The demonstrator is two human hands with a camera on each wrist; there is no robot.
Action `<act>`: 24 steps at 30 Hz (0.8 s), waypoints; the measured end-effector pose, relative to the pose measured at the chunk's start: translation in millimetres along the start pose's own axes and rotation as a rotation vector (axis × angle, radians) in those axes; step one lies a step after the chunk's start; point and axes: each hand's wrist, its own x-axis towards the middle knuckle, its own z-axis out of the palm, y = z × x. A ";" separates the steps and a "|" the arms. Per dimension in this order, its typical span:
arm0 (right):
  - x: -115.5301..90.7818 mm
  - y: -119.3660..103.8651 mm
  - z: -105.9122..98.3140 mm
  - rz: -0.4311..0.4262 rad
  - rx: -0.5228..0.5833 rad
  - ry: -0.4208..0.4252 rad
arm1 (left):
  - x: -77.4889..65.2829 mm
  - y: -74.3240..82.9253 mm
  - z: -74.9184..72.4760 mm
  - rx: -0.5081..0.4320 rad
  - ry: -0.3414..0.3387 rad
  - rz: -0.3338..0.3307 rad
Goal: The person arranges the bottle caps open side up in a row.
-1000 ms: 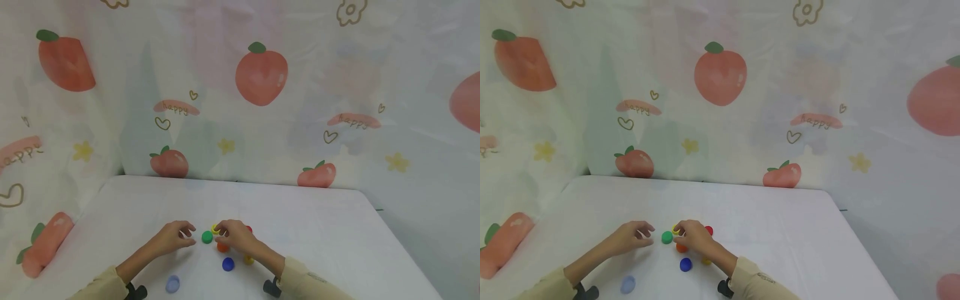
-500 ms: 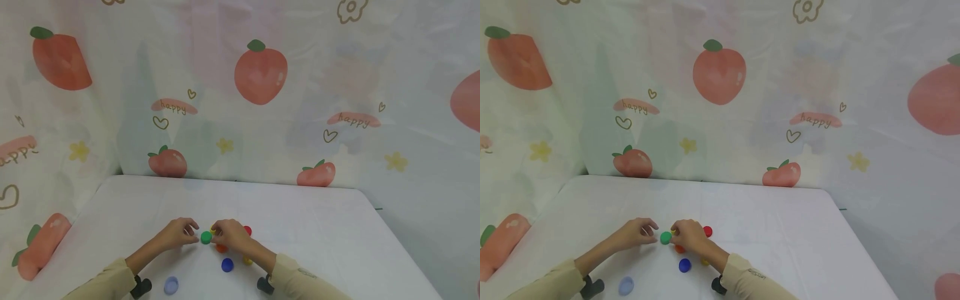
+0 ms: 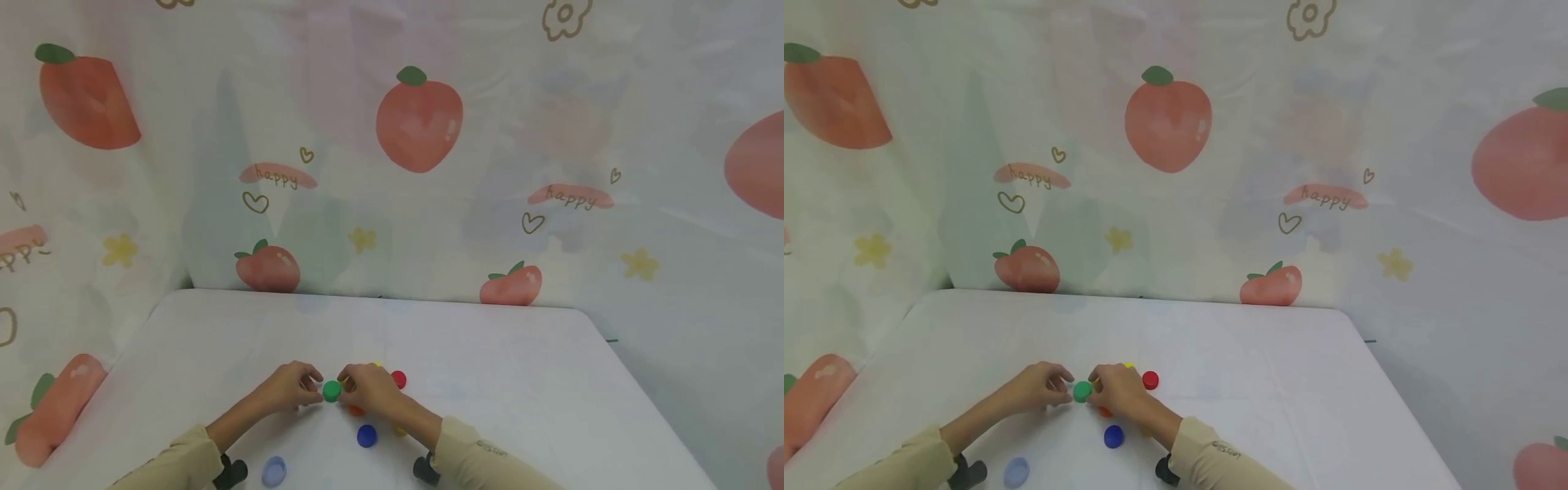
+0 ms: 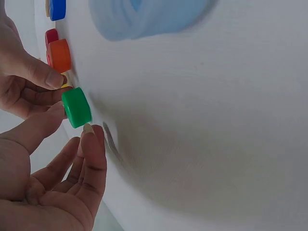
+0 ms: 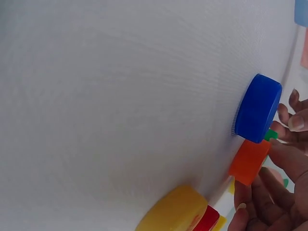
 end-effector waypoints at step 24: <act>0.3 -3.0 2.9 -0.034 -0.085 -0.008 | 2.4 1.7 10.3 0.031 -0.033 0.020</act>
